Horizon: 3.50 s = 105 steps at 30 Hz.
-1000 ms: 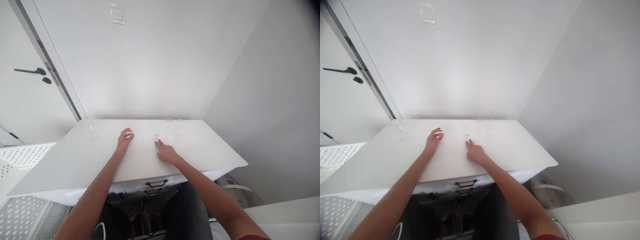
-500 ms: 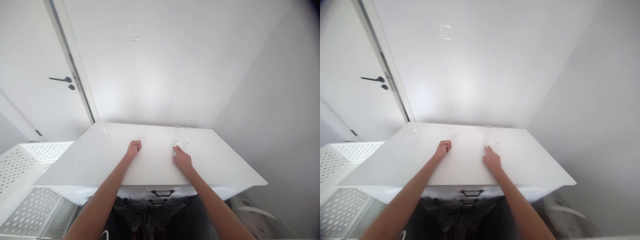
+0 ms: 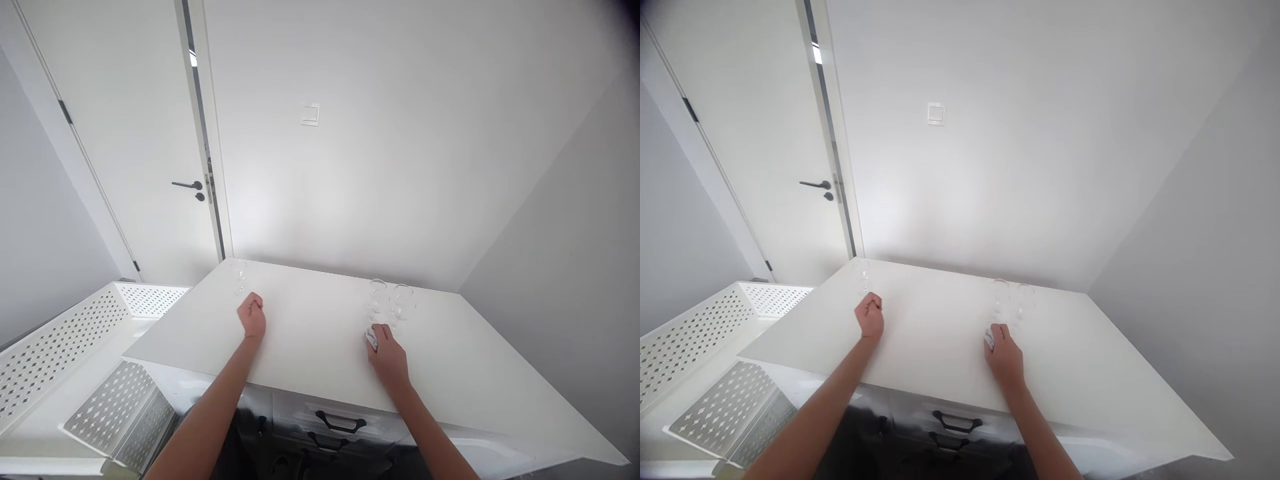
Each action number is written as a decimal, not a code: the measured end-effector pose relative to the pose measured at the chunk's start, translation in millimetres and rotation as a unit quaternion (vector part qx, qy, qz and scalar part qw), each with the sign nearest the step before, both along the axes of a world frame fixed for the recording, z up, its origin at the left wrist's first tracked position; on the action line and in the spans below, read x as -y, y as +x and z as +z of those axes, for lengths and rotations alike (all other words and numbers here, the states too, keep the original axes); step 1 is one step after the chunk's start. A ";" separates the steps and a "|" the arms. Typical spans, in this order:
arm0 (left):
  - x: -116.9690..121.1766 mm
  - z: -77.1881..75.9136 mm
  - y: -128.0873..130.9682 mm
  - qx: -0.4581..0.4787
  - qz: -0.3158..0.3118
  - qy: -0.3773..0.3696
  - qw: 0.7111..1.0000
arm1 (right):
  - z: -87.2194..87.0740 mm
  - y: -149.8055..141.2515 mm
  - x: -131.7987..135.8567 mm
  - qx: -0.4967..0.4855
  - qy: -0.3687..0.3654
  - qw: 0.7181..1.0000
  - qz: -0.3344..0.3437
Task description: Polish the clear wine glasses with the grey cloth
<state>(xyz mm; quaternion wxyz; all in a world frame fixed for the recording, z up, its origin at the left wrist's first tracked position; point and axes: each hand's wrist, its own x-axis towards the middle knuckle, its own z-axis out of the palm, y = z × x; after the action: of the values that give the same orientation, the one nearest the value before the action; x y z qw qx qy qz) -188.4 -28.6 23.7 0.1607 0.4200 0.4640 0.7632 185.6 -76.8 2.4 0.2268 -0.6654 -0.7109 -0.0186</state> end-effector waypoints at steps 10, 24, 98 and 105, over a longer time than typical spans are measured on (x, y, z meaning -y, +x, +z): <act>-21.8 7.7 -60.4 0.317 -0.029 -0.073 0.945 | 2.6 0.2 0.4 -0.058 -0.002 0.993 0.099; -53.9 5.1 -66.9 0.399 -0.189 -0.073 0.894 | 21.9 -5.7 4.6 -0.316 -0.048 0.941 0.110; -72.8 6.2 39.0 -0.188 -0.356 -0.134 0.906 | 24.5 -151.8 -106.9 -0.645 -0.080 0.734 0.196; -77.7 1.2 37.3 -0.197 -0.288 -0.151 0.925 | 22.4 -144.6 -108.4 -0.593 -0.107 0.754 0.261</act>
<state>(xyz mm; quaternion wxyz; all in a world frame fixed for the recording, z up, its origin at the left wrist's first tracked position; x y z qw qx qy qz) -151.1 49.1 24.8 0.3404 0.6478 0.4553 0.5071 41.0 31.6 24.7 0.5262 -0.3521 -0.5773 0.5156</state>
